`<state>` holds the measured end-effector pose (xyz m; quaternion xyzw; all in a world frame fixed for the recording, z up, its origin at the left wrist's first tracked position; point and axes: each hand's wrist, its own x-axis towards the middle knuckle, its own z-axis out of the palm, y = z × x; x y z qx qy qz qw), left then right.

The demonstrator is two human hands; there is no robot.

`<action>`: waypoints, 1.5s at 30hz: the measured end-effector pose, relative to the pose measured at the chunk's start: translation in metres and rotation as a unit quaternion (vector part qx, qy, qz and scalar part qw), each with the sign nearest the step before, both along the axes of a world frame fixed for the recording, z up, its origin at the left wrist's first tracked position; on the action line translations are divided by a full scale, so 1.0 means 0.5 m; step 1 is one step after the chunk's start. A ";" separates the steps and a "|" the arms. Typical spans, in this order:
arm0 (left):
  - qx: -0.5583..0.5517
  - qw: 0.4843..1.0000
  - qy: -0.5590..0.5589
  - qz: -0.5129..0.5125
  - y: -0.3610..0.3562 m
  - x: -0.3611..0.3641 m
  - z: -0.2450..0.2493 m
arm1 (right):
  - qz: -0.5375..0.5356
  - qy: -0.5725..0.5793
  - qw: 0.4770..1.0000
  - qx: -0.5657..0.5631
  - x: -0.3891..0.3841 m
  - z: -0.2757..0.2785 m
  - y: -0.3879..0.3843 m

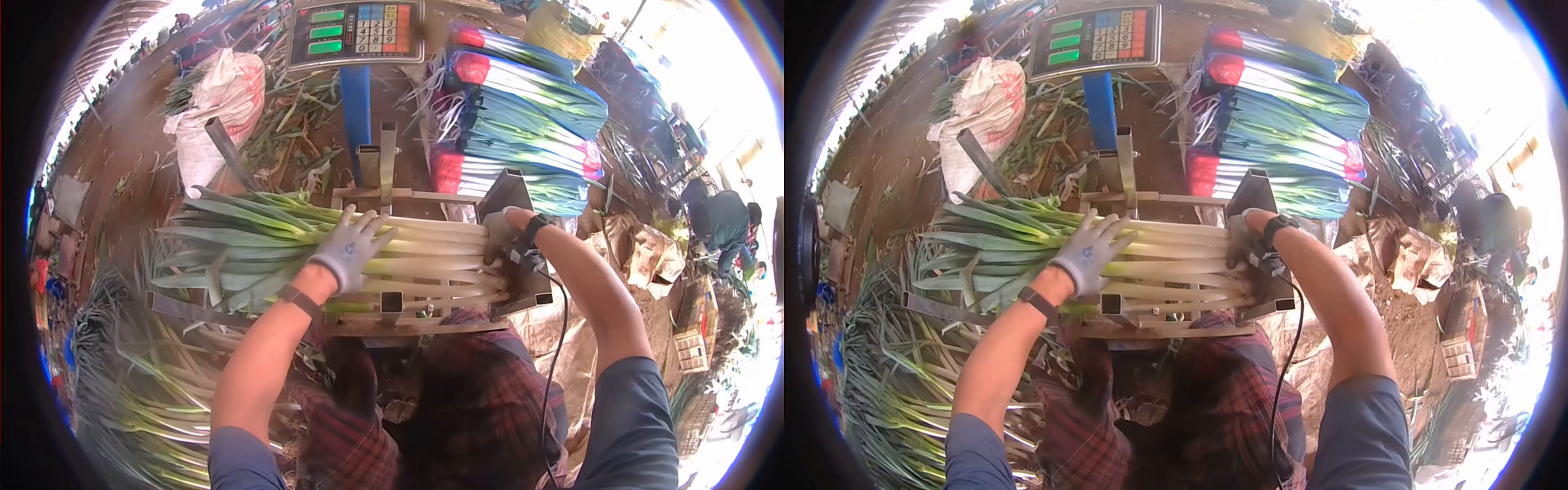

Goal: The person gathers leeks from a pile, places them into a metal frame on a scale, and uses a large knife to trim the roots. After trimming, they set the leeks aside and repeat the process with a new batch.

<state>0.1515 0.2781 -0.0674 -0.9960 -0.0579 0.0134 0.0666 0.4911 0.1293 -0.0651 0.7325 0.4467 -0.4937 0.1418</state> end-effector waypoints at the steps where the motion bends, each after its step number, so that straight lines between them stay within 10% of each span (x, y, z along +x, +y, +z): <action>1: -0.010 1.000 0.008 -0.002 0.007 -0.001 0.005 | 0.001 -0.001 1.000 0.009 0.001 -0.010 -0.004; 3: -0.026 1.000 -0.004 -0.002 0.016 -0.013 0.022 | 0.027 -0.059 0.997 -0.032 -0.034 0.043 0.019; 6: -0.037 0.998 -0.048 0.010 0.006 -0.062 0.034 | -0.045 0.002 0.973 0.228 -0.013 0.045 -0.022; 20: -0.035 0.987 -0.105 0.120 0.069 -0.149 -0.022 | 0.061 -0.287 0.896 0.334 -0.067 0.005 -0.018; 29: -0.061 0.984 -0.146 0.079 0.078 -0.161 -0.041 | 0.281 -0.388 0.847 0.229 -0.085 -0.034 0.025; 45: -0.030 0.985 -0.150 0.086 0.081 -0.174 -0.059 | 0.200 -0.440 0.865 0.136 -0.088 -0.032 0.029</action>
